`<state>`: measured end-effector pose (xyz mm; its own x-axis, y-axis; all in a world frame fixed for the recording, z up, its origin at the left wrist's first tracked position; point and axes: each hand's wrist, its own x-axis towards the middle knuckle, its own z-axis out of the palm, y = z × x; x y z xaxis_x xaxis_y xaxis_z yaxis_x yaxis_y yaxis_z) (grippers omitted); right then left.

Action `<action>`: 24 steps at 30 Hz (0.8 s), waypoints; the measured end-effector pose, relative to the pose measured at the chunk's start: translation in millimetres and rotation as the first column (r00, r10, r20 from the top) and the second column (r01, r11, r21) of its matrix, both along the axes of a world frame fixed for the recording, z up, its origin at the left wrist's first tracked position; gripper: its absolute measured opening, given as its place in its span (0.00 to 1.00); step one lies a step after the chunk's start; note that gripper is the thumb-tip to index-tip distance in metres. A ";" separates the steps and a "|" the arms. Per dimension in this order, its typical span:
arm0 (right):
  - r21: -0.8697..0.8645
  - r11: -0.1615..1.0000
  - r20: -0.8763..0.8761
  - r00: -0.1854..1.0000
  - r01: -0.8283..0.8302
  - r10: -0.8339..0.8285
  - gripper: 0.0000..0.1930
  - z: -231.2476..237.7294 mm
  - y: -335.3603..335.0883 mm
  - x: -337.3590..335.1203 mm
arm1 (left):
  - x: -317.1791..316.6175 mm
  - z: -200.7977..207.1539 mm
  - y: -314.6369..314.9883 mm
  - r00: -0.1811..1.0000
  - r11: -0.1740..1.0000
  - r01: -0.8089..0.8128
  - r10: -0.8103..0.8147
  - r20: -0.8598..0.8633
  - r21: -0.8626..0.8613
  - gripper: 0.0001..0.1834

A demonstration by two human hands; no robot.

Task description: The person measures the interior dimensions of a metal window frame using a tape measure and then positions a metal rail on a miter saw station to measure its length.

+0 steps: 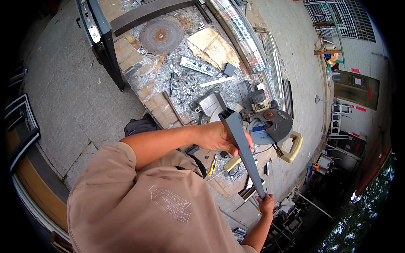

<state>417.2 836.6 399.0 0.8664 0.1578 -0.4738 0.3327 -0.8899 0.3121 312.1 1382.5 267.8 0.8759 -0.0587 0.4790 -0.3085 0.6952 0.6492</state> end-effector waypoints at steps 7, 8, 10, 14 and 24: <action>0.157 0.988 0.066 0.998 -0.006 -0.004 0.26 -15.2 -10.0 -7.9 | 3.7 -1.5 1.9 0.999 0.998 -0.038 0.038 0.008 0.049 0.21; 0.144 0.989 0.082 0.997 -0.013 0.001 0.26 -18.1 -4.3 -10.0 | 3.7 -2.2 2.1 0.999 0.999 -0.033 0.034 -0.010 0.042 0.21; 0.126 0.992 0.125 0.992 -0.021 0.005 0.24 -24.7 -5.0 -12.6 | 3.6 -4.5 1.9 0.999 0.999 -0.023 0.025 -0.048 0.029 0.20; 0.122 0.992 0.188 0.982 -0.024 0.001 0.21 -36.1 -8.3 -15.2 | 4.6 -5.5 4.2 0.998 1.000 -0.005 0.007 -0.070 0.029 0.19; 0.059 0.998 0.139 0.990 -0.006 -0.002 0.20 -64.3 8.0 -9.2 | -10.2 -23.2 15.0 0.937 0.996 0.088 -0.092 -0.338 -0.026 0.42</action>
